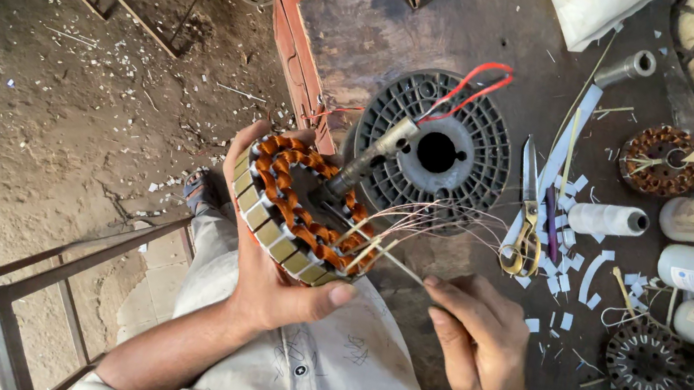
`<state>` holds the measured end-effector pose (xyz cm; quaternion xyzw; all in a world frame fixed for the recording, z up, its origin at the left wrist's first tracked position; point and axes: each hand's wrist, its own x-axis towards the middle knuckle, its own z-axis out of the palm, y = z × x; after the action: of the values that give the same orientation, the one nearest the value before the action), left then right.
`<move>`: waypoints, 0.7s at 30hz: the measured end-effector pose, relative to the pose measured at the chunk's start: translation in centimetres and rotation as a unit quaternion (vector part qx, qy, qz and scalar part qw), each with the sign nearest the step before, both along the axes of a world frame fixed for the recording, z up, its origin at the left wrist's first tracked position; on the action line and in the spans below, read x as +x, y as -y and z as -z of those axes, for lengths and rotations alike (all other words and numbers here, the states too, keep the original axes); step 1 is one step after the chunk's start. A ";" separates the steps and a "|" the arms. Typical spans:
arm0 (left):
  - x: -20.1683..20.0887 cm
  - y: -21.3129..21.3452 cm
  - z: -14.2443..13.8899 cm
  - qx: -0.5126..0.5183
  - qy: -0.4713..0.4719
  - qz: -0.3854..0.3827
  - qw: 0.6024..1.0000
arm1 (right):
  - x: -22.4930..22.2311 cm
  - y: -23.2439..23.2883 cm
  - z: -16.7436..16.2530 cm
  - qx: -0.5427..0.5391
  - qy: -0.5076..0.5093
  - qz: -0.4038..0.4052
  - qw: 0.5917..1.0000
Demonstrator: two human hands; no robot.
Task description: The person uses shears to cut a red wire on a motor stator, then twists the wire ends together. They use a screwdriver to adjust the stator windings and cut a strip of white insulating material with the shears.
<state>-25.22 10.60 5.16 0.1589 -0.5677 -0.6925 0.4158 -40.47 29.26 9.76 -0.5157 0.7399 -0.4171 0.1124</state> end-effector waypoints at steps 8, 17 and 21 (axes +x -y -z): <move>0.6 0.6 -0.9 0.101 -0.008 0.075 0.992 | -2.0 0.7 2.3 -0.069 -0.062 -0.045 0.995; 0.9 -0.3 -0.8 0.004 -0.016 0.066 0.998 | -0.9 0.0 4.5 0.034 0.093 -0.035 0.994; 0.7 -0.9 -0.6 -0.012 -0.033 0.072 0.997 | -1.5 -2.4 6.5 0.052 0.279 -0.031 0.959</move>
<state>-24.50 11.50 5.81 0.0894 -0.5723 -0.7186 0.3848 -41.93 31.66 3.29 -0.3953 0.6836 -0.5014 0.3536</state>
